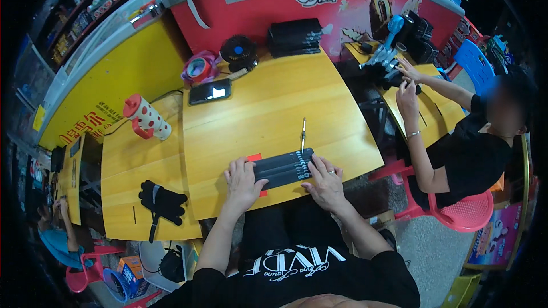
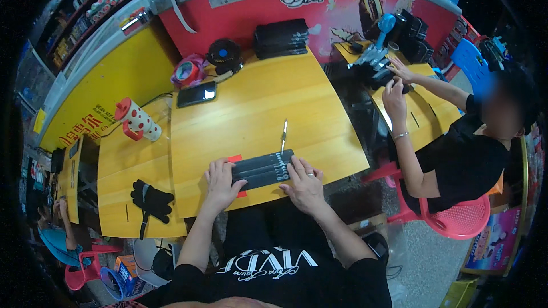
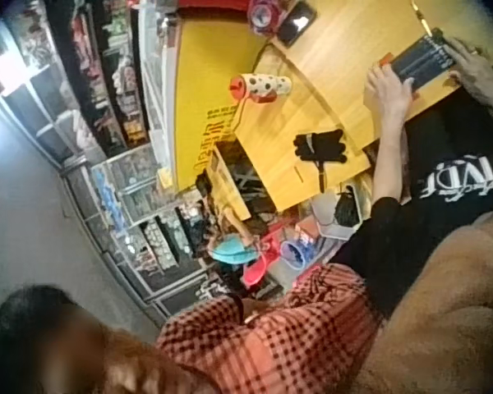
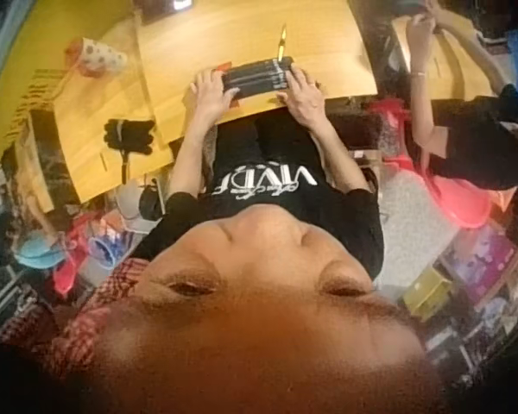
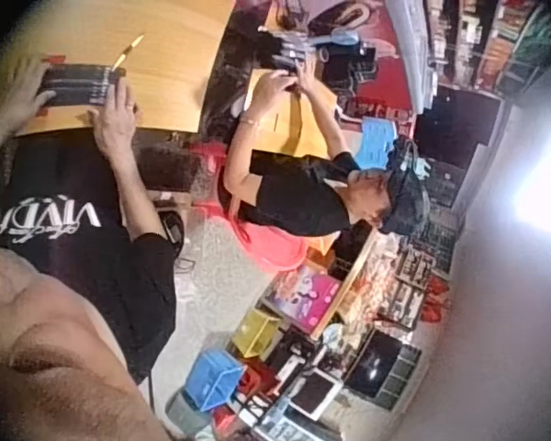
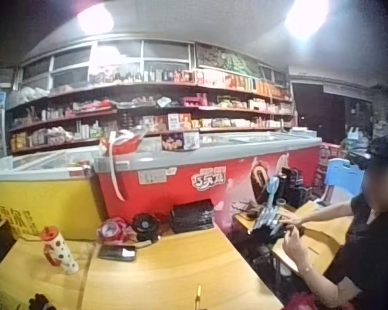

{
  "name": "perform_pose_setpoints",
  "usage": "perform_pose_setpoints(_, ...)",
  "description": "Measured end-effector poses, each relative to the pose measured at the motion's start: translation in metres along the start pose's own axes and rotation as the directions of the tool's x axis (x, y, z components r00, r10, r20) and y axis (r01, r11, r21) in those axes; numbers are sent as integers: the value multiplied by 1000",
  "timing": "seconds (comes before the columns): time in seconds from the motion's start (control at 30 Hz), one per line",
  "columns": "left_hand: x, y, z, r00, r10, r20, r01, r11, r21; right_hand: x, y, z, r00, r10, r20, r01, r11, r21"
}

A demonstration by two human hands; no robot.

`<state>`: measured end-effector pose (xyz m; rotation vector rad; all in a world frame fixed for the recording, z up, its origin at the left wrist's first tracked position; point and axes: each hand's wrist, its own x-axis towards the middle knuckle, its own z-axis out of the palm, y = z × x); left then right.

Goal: The recorder is assembling small black textile or plastic strips onto a base template on a yellow table.

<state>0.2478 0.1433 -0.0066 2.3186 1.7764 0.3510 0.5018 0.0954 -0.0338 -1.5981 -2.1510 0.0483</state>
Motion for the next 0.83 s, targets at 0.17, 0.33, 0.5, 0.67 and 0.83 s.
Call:
perform_pose_setpoints(0.17, 40, -17, -16, 980, -62, 189, 99, 976, -193, 3, 9, 5, 998, 33, -54, -26, 992, 121)
perform_pose_setpoints(0.33, 53, -22, -15, 957, -116, 265, 178, 958, -224, -2, 6, 6, 987, 46, -152, -21, 987, 161)
perform_pose_setpoints(0.5, 41, -17, 2, 981, -151, 119, 184, 920, -346, -1, 3, 2, 984, 35, -176, -12, 991, 132)
perform_pose_setpoints(0.67, -13, 48, -9, 912, 288, -291, -320, 945, -71, -2, 6, 1, 980, 48, -191, -23, 991, 130)
perform_pose_setpoints(0.83, -53, 113, -28, 785, 595, -171, -592, 802, 73, -4, 12, 17, 981, 16, -193, 3, 995, 100)
